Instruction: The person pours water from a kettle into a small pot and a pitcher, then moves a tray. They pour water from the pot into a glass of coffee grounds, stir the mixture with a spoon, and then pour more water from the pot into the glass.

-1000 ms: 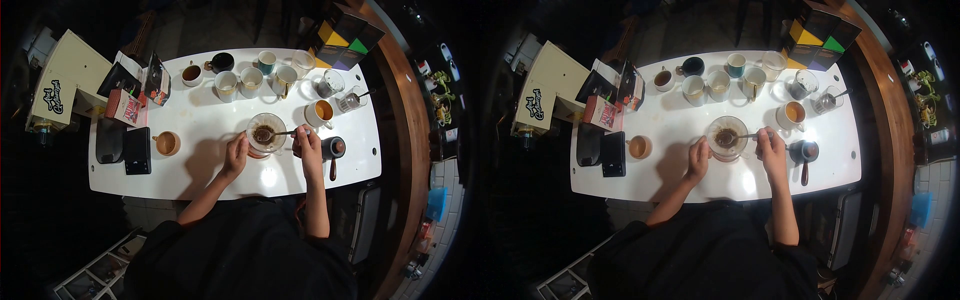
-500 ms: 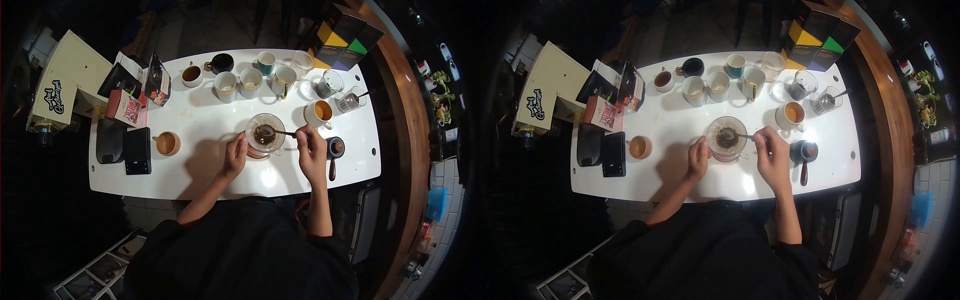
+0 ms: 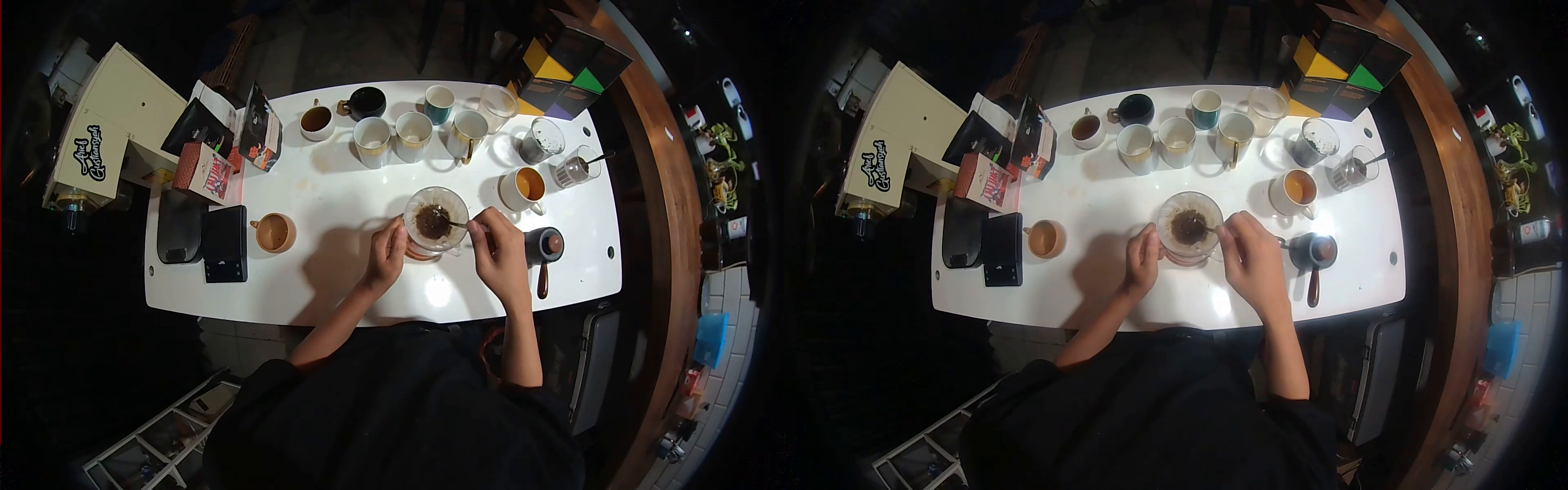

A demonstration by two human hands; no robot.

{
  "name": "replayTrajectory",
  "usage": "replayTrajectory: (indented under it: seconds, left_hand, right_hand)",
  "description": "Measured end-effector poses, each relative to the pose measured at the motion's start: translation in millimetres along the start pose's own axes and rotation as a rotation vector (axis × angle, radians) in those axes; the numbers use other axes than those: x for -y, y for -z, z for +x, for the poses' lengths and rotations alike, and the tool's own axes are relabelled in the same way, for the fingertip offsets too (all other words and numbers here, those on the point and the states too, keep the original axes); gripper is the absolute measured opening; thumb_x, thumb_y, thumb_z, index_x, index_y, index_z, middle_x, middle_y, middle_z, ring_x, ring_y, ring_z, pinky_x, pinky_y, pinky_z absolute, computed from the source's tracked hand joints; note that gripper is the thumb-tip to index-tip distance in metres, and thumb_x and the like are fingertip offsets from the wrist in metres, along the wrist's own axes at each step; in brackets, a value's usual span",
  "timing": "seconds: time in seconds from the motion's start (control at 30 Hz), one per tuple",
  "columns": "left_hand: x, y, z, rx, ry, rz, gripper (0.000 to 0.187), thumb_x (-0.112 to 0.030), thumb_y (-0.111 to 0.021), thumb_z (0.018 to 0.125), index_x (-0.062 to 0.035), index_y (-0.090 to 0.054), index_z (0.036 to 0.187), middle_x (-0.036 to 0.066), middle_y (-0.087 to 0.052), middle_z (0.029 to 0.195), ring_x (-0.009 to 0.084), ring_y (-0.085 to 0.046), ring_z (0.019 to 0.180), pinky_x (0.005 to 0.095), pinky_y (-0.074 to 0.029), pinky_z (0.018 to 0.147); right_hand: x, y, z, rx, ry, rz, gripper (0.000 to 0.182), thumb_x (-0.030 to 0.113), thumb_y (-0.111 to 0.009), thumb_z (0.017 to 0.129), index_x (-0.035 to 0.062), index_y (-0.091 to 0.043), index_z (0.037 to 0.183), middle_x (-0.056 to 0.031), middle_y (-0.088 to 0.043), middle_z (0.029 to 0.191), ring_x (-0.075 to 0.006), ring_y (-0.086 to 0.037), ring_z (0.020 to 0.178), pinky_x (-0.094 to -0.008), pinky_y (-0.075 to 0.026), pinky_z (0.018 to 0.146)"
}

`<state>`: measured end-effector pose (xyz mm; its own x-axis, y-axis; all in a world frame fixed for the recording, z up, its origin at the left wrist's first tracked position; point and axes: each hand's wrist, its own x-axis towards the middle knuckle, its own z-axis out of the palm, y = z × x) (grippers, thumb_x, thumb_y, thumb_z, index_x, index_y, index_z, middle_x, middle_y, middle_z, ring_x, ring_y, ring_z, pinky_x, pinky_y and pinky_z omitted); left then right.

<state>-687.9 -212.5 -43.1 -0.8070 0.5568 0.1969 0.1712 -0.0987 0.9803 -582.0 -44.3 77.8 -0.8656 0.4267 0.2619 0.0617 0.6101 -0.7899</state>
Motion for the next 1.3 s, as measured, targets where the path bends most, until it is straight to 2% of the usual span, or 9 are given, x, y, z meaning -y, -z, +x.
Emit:
replayTrajectory:
  seconds: [0.07,0.13,0.23,0.67,0.77,0.83,0.97,1.03,1.3]
  left_hand:
    - [0,-1,0,0.001,0.006,-0.004,0.023,-0.015,-0.041,0.100,0.0009,-0.050,0.086,0.006,-0.047,0.066,0.0119,-0.045,0.062,0.0275,-0.038,0.058]
    - [-6,-2,1,-0.009,-0.016,-0.022,0.023,-0.015,-0.041,0.100,0.0010,-0.050,0.085,0.006,-0.047,0.066,0.0122,-0.045,0.062,0.0272,-0.038,0.058]
    - [-4,-2,0,-0.011,-0.005,0.001,0.024,-0.015,-0.041,0.099,0.0012,-0.050,0.085,0.006,-0.048,0.067,0.0122,-0.046,0.063,0.0269,-0.039,0.059]
    - [-14,-3,2,-0.004,0.007,0.023,0.029,-0.021,-0.039,0.101,0.0001,-0.053,0.088,0.003,-0.046,0.064,0.0106,-0.043,0.059,0.0267,-0.036,0.055]
    - [-31,1,2,0.035,0.141,-0.093,0.030,-0.023,-0.038,0.103,-0.0072,-0.043,0.077,-0.004,-0.037,0.062,0.0051,-0.033,0.054,0.0224,-0.028,0.049]
    - [-36,7,5,0.151,0.220,-0.188,0.030,-0.025,-0.039,0.103,-0.0069,-0.045,0.079,-0.003,-0.038,0.061,0.0067,-0.037,0.051,0.0226,-0.029,0.047]
    - [-43,12,8,0.176,0.243,-0.184,0.030,-0.028,-0.041,0.102,-0.0071,-0.046,0.081,-0.001,-0.043,0.060,0.0082,-0.044,0.052,0.0224,-0.033,0.048]
    - [-39,17,9,0.205,0.288,-0.252,0.028,-0.028,-0.047,0.101,-0.0056,-0.051,0.085,0.000,-0.053,0.065,0.0065,-0.049,0.053,0.0203,-0.037,0.049]
    - [-35,23,15,0.263,0.392,-0.391,0.027,-0.029,-0.054,0.099,-0.0069,-0.050,0.083,0.002,-0.056,0.070,0.0091,-0.053,0.059,0.0229,-0.042,0.053]
  right_hand:
    - [-6,-2,-1,-0.023,-0.053,0.048,0.015,0.010,-0.058,0.092,-0.0008,-0.055,0.082,-0.0117,-0.048,0.066,-0.0209,-0.046,0.052,-0.0324,-0.036,0.051]
    - [-13,-2,-1,-0.043,-0.153,0.126,0.022,0.014,-0.055,0.095,-0.0022,-0.054,0.081,-0.0062,-0.044,0.058,-0.0111,-0.037,0.052,-0.0280,-0.029,0.049]
    - [-16,-4,-1,-0.057,-0.268,0.242,0.027,0.018,-0.053,0.097,-0.0022,-0.055,0.080,-0.0004,-0.040,0.056,-0.0055,-0.033,0.053,-0.0258,-0.026,0.048]
    - [-23,-8,-3,-0.077,-0.259,0.232,0.023,0.020,-0.056,0.096,-0.0002,-0.056,0.085,0.0016,-0.041,0.060,-0.0036,-0.033,0.054,-0.0238,-0.026,0.048]
    - [-26,-11,-6,-0.070,-0.244,0.257,0.021,0.019,-0.056,0.097,0.0003,-0.055,0.087,0.0021,-0.041,0.061,-0.0033,-0.032,0.054,-0.0235,-0.026,0.048]
    - [-31,-15,-8,-0.052,-0.273,0.372,0.020,0.020,-0.056,0.097,0.0012,-0.055,0.088,0.0027,-0.041,0.062,-0.0031,-0.032,0.055,-0.0234,-0.025,0.048]
    - [-30,-18,-10,-0.039,-0.290,0.391,0.021,0.021,-0.056,0.097,0.0021,-0.055,0.088,0.0031,-0.041,0.062,-0.0032,-0.032,0.055,-0.0234,-0.025,0.048]
    - [-33,-18,-11,-0.008,-0.319,0.399,0.021,0.022,-0.056,0.097,0.0023,-0.054,0.089,0.0026,-0.042,0.063,-0.0034,-0.032,0.055,-0.0237,-0.026,0.048]
    - [-34,-20,-15,0.021,-0.343,0.408,0.026,0.024,-0.058,0.096,-0.0009,-0.054,0.091,-0.0010,-0.048,0.064,-0.0057,-0.041,0.055,-0.0241,-0.033,0.049]
